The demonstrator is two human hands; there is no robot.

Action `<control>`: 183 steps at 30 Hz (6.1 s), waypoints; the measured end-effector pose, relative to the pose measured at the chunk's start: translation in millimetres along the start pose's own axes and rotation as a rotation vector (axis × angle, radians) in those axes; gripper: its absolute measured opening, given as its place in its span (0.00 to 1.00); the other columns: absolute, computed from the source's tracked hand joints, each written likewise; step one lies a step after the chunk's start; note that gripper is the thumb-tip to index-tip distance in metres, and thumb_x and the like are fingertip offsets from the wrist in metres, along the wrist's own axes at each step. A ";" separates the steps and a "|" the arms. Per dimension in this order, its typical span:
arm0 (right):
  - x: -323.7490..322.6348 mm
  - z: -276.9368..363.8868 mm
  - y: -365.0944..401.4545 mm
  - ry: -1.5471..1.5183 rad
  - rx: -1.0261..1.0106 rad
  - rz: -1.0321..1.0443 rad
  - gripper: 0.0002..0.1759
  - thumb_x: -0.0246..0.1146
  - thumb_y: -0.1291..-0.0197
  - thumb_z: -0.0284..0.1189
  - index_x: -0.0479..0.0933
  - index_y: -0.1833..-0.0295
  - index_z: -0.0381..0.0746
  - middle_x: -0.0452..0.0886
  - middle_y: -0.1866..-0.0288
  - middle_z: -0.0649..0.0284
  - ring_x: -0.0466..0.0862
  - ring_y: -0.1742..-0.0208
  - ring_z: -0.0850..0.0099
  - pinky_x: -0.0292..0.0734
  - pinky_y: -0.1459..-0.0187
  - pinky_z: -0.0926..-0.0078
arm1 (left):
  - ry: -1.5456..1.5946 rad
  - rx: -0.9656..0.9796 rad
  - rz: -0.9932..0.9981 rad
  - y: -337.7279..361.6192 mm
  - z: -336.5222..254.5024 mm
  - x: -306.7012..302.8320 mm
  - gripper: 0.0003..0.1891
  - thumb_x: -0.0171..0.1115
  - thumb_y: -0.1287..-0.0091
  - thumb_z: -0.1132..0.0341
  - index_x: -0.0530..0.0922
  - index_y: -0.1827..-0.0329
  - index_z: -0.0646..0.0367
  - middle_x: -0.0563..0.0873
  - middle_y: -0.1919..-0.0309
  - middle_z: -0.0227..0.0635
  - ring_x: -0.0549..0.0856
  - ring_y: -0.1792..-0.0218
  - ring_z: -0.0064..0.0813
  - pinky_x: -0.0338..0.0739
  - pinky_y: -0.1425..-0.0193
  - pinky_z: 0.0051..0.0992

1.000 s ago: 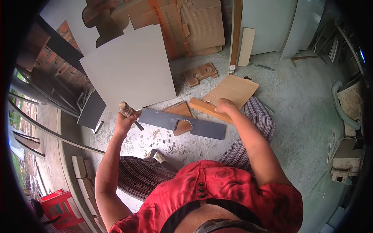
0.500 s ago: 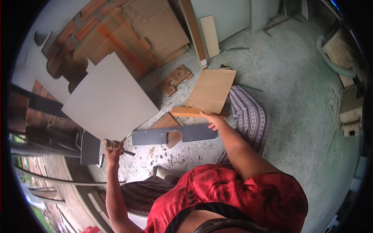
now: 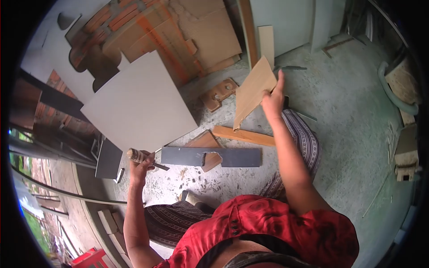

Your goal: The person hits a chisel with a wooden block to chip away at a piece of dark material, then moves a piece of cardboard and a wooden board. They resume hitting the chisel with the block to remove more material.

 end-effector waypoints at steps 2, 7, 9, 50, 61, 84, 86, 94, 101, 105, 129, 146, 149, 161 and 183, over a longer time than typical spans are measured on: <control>5.1 49.0 -14.7 -0.248 0.028 0.129 0.44 0.51 0.53 0.13 0.50 0.28 0.45 0.76 0.46 0.49 0.84 0.70 0.59 0.78 0.74 0.70 | 0.012 -0.013 0.012 -1.0 0.4 -4.8 0.13 0.70 0.44 0.61 0.76 0.64 0.58 0.80 0.73 0.29 0.80 0.71 0.20 0.78 0.70 0.23; 83.0 67.5 -65.2 -0.353 0.060 0.322 0.17 0.54 0.48 0.17 0.64 0.51 0.36 0.77 0.67 0.55 0.79 0.81 0.74 0.69 0.86 0.80 | 0.105 -0.004 0.049 -6.4 0.6 -8.2 0.15 0.71 0.45 0.60 0.76 0.64 0.58 0.80 0.73 0.30 0.81 0.71 0.22 0.78 0.70 0.24; 124.5 66.1 -78.3 -0.425 0.109 0.372 0.16 0.56 0.49 0.17 0.64 0.53 0.35 0.77 0.68 0.54 0.80 0.82 0.71 0.69 0.87 0.80 | 0.096 -0.033 0.074 -9.4 6.4 -14.9 0.18 0.71 0.45 0.59 0.74 0.59 0.59 0.81 0.68 0.33 0.83 0.66 0.26 0.82 0.67 0.27; 375.9 -61.7 -110.1 0.003 0.001 0.756 0.28 0.65 0.44 0.32 0.69 0.39 0.35 0.81 0.65 0.58 0.81 0.73 0.71 0.76 0.66 0.74 | 0.211 -0.223 0.011 -27.9 32.3 -29.0 0.16 0.73 0.46 0.61 0.77 0.64 0.63 0.81 0.74 0.33 0.80 0.71 0.23 0.76 0.65 0.24; 181.4 -202.3 4.2 0.721 -0.054 0.519 0.30 0.58 0.45 0.55 0.77 0.71 0.34 0.81 0.70 0.49 0.82 0.69 0.52 0.74 0.64 0.55 | 0.100 -0.064 0.028 25.4 15.5 -34.8 0.13 0.68 0.43 0.64 0.77 0.63 0.64 0.80 0.73 0.31 0.78 0.73 0.21 0.74 0.68 0.21; 71.5 -203.9 150.2 1.167 0.024 1.008 0.29 0.64 0.56 0.31 0.69 0.44 0.44 0.77 0.44 0.54 0.73 0.37 0.58 0.62 0.39 0.56 | 0.206 -0.109 -0.133 36.0 74.8 50.4 0.07 0.66 0.42 0.67 0.78 0.64 0.56 0.80 0.70 0.28 0.80 0.70 0.20 0.80 0.66 0.26; 62.1 -178.5 141.5 0.942 0.151 0.995 0.27 0.66 0.59 0.33 0.72 0.48 0.42 0.80 0.49 0.53 0.75 0.42 0.53 0.66 0.41 0.60 | 0.231 -0.096 -0.151 17.0 99.3 74.5 0.08 0.68 0.43 0.66 0.77 0.65 0.56 0.80 0.72 0.28 0.80 0.71 0.20 0.79 0.68 0.25; 69.7 -104.3 132.6 -0.276 0.528 0.884 0.17 0.69 0.57 0.30 0.75 0.62 0.34 0.80 0.68 0.61 0.81 0.66 0.70 0.75 0.61 0.74 | 0.334 -0.011 -0.225 -6.9 123.4 119.7 0.07 0.70 0.45 0.71 0.79 0.70 0.61 0.78 0.78 0.25 0.74 0.79 0.15 0.67 0.76 0.19; 39.8 32.3 129.8 -0.616 0.311 1.073 0.20 0.63 0.45 0.30 0.68 0.49 0.34 0.76 0.57 0.59 0.81 0.62 0.69 0.81 0.62 0.70 | 0.098 0.052 -0.181 -39.2 148.1 131.8 0.13 0.73 0.50 0.67 0.79 0.68 0.63 0.84 0.73 0.32 0.81 0.70 0.22 0.76 0.62 0.26; 32.3 41.2 154.9 -0.551 0.393 1.136 0.25 0.67 0.49 0.30 0.68 0.47 0.33 0.76 0.58 0.60 0.81 0.61 0.70 0.80 0.57 0.71 | 0.027 0.093 -0.206 -40.2 147.3 136.0 0.15 0.74 0.52 0.66 0.78 0.67 0.64 0.84 0.73 0.35 0.82 0.69 0.24 0.76 0.60 0.28; 39.7 115.4 187.7 -0.499 -0.127 0.974 0.26 0.70 0.61 0.25 0.69 0.54 0.36 0.81 0.64 0.59 0.83 0.64 0.69 0.77 0.59 0.72 | -0.036 0.130 -0.290 -23.9 128.6 139.2 0.21 0.70 0.57 0.63 0.78 0.59 0.59 0.82 0.62 0.49 0.81 0.56 0.50 0.74 0.50 0.38; 33.8 84.1 176.3 0.032 -0.434 0.901 0.24 0.70 0.61 0.29 0.69 0.57 0.37 0.81 0.69 0.57 0.83 0.66 0.61 0.77 0.61 0.69 | -0.072 0.113 -0.205 -31.6 147.3 149.1 0.17 0.70 0.54 0.66 0.79 0.61 0.63 0.85 0.67 0.44 0.84 0.65 0.39 0.77 0.55 0.35; 50.3 35.2 180.6 0.265 -0.291 1.050 0.28 0.72 0.69 0.35 0.70 0.59 0.37 0.81 0.67 0.52 0.83 0.64 0.53 0.76 0.61 0.60 | -0.171 0.264 -0.179 -48.6 172.3 148.6 0.11 0.62 0.51 0.73 0.82 0.63 0.66 0.87 0.69 0.43 0.85 0.67 0.30 0.78 0.59 0.31; 61.0 21.2 193.4 0.216 -0.408 0.939 0.28 0.69 0.68 0.32 0.69 0.58 0.34 0.81 0.67 0.49 0.83 0.63 0.53 0.77 0.59 0.60 | 0.157 0.377 -0.087 -66.0 176.7 150.5 0.12 0.63 0.39 0.64 0.80 0.60 0.66 0.85 0.64 0.35 0.82 0.64 0.23 0.78 0.62 0.25; 47.3 64.4 164.3 -0.679 0.207 1.203 0.40 0.68 0.65 0.26 0.64 0.40 0.35 0.76 0.53 0.58 0.79 0.52 0.66 0.77 0.52 0.69 | 0.131 0.088 -0.089 -38.8 140.4 143.5 0.08 0.71 0.51 0.71 0.79 0.72 0.61 0.81 0.75 0.26 0.78 0.73 0.17 0.74 0.66 0.22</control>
Point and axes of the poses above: each hand's wrist, its own y-axis away from the middle knuckle, its own x-axis out of the palm, z = x × y, the point moved 6 cm from there along -y, towards the middle knuckle
